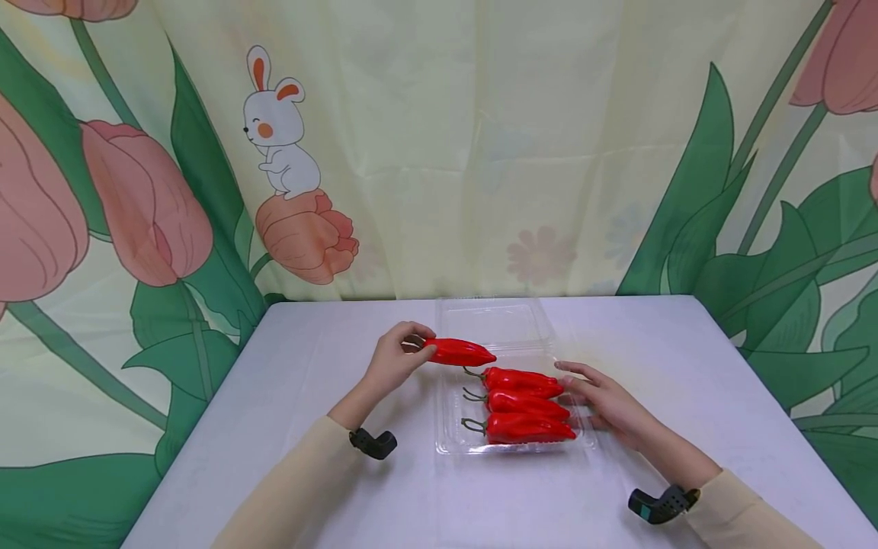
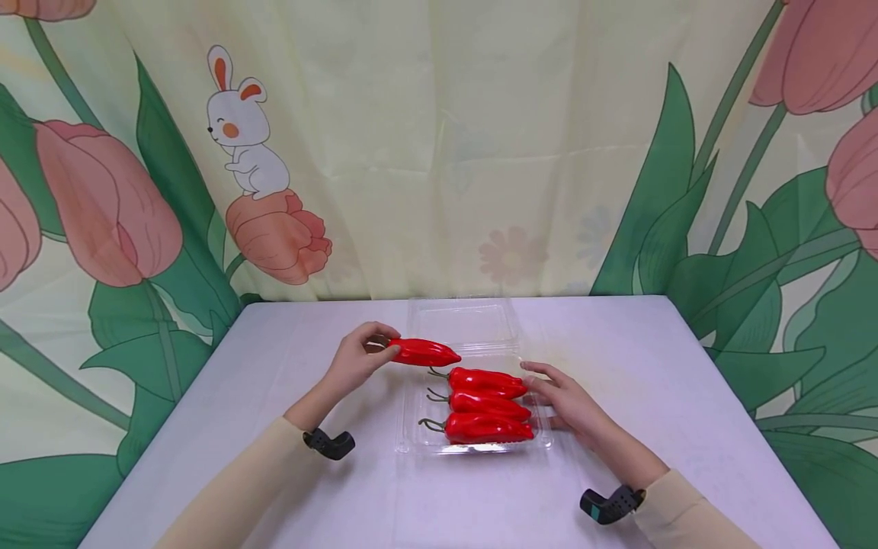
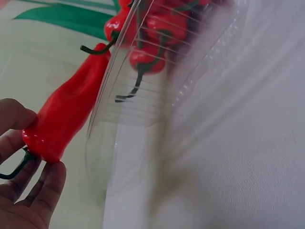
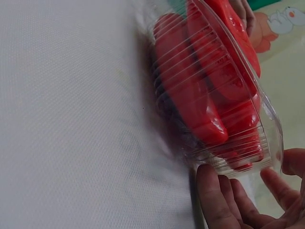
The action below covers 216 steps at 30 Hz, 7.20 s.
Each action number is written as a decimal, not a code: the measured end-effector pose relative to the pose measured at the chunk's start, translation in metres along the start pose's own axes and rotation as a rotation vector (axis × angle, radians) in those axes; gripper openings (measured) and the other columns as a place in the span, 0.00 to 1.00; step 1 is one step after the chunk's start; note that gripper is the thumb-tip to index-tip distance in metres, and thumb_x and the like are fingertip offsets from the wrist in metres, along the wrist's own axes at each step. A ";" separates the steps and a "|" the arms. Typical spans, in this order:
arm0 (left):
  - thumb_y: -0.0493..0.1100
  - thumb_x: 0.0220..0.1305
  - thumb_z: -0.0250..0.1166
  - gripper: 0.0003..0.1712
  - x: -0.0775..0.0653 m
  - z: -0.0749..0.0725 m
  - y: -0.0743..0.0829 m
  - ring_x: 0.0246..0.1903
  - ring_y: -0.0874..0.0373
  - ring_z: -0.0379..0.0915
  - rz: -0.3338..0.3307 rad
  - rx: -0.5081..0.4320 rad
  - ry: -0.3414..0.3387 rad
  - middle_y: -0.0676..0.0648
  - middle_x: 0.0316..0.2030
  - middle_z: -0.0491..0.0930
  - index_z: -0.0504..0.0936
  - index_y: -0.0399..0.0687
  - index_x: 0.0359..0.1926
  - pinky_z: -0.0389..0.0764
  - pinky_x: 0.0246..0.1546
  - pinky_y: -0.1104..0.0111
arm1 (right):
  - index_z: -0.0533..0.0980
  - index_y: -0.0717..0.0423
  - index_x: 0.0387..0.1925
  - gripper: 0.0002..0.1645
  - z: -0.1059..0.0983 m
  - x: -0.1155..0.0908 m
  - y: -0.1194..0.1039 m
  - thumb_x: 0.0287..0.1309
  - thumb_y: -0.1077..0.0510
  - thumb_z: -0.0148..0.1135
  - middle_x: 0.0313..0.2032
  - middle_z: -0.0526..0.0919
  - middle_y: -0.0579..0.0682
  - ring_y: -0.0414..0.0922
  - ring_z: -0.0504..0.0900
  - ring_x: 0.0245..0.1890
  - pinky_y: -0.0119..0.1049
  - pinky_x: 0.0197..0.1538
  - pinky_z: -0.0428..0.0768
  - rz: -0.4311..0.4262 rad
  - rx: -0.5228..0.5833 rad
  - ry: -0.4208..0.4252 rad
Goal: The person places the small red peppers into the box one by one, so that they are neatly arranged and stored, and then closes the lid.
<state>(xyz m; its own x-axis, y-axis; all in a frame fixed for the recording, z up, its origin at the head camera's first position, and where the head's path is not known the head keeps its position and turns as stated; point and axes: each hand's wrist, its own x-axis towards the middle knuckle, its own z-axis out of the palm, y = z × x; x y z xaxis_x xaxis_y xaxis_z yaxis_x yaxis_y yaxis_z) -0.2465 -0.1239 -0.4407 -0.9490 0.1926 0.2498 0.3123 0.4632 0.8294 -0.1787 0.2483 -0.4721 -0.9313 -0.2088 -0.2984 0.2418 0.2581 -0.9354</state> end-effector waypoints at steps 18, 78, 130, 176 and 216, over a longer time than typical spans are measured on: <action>0.36 0.64 0.71 0.11 0.007 0.026 0.010 0.45 0.51 0.83 0.059 -0.034 -0.040 0.44 0.47 0.83 0.86 0.45 0.48 0.87 0.49 0.61 | 0.55 0.50 0.80 0.42 0.000 -0.001 -0.002 0.74 0.42 0.57 0.71 0.69 0.67 0.53 0.81 0.61 0.45 0.52 0.87 0.007 -0.011 0.003; 0.37 0.71 0.62 0.19 0.006 0.061 0.027 0.53 0.54 0.79 0.156 0.051 -0.355 0.47 0.57 0.80 0.83 0.46 0.61 0.83 0.56 0.66 | 0.55 0.51 0.80 0.43 0.001 -0.001 0.001 0.74 0.42 0.57 0.70 0.70 0.67 0.46 0.84 0.53 0.46 0.51 0.88 0.001 0.010 0.004; 0.34 0.72 0.60 0.18 0.027 0.025 -0.023 0.34 0.57 0.81 -0.443 -0.403 0.019 0.37 0.45 0.79 0.73 0.32 0.59 0.86 0.43 0.68 | 0.49 0.64 0.80 0.44 -0.019 0.051 -0.019 0.78 0.43 0.49 0.76 0.60 0.68 0.60 0.69 0.73 0.41 0.66 0.75 0.011 0.062 0.020; 0.44 0.79 0.54 0.22 0.035 0.006 -0.007 0.59 0.49 0.78 -0.371 -0.541 -0.071 0.40 0.66 0.78 0.76 0.41 0.67 0.74 0.65 0.50 | 0.45 0.59 0.80 0.49 -0.035 0.058 -0.053 0.76 0.31 0.40 0.81 0.50 0.62 0.60 0.66 0.74 0.41 0.70 0.73 -0.083 0.228 -0.096; 0.47 0.82 0.49 0.17 0.009 0.014 -0.019 0.68 0.41 0.69 -0.096 -0.272 -0.101 0.39 0.65 0.76 0.76 0.40 0.55 0.73 0.67 0.46 | 0.37 0.47 0.84 0.44 -0.026 0.036 -0.037 0.80 0.41 0.42 0.81 0.41 0.64 0.66 0.49 0.80 0.55 0.77 0.60 -0.030 0.206 -0.072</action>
<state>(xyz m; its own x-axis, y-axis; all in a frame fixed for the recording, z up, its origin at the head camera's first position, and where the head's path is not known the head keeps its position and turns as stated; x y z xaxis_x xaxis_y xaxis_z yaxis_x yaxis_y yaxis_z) -0.2603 -0.1192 -0.4614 -0.9602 0.2501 0.1240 0.1851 0.2378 0.9535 -0.2278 0.2554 -0.4432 -0.9187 -0.2825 -0.2761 0.2720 0.0544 -0.9608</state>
